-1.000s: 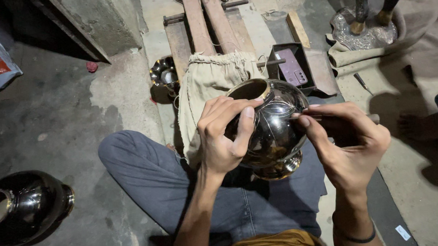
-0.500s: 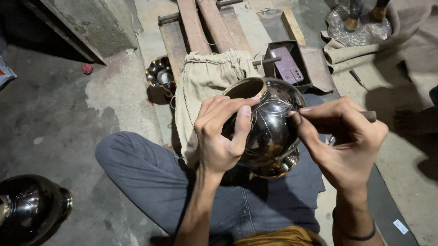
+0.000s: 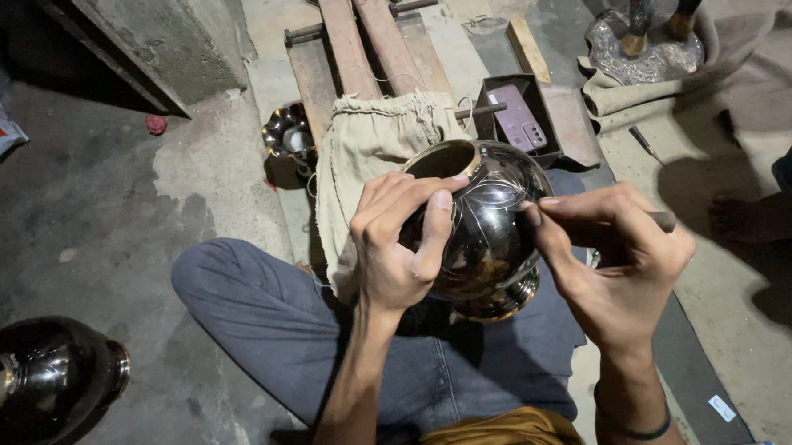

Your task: The person sits on the floor and uses a small metal tool to engrave a floral pattern onto the surface of a dark metallic vase. They hold the vase with one hand and carefully carve lines with the other, rotating the object to access different areas.

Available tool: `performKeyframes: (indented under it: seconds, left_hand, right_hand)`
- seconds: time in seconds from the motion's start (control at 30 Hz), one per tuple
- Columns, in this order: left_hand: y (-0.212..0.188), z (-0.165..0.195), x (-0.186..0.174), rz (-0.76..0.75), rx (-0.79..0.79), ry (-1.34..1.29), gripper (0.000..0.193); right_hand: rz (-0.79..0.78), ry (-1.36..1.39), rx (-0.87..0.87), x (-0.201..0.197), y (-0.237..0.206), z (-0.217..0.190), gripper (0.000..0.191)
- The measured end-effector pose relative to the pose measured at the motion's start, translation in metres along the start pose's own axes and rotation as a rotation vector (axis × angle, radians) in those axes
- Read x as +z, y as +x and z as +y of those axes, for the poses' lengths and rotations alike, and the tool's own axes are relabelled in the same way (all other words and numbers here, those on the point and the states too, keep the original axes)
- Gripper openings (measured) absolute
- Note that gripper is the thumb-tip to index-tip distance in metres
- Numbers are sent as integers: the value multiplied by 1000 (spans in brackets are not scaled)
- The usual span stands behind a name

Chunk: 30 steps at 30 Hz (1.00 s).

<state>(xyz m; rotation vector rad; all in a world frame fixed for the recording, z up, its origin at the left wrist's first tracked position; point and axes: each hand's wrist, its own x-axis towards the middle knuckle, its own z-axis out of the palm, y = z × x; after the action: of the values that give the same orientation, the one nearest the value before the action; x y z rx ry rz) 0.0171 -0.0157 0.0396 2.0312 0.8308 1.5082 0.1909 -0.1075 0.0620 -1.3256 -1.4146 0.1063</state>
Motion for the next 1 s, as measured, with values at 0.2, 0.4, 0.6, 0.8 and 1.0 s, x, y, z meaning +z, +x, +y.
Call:
performKeyframes:
  seconds: [0.2, 0.4, 0.6, 0.8, 1.0]
  left_hand:
    - [0, 0, 0, -1, 3, -7, 16]
    - [0, 1, -1, -1, -2, -8, 16]
    - [0, 1, 0, 2, 0, -19, 16]
    - [1, 1, -1, -3, -2, -22, 16]
    - [1, 1, -1, 2, 5, -18, 17]
  right_hand:
    - [36, 21, 19, 3, -7, 0, 12]
    - [57, -10, 14, 4, -11, 0, 13]
    - [94, 72, 35, 8, -18, 2, 14]
    - [121, 54, 13, 10, -25, 5, 14]
    - [148, 54, 0, 12, -32, 8, 15]
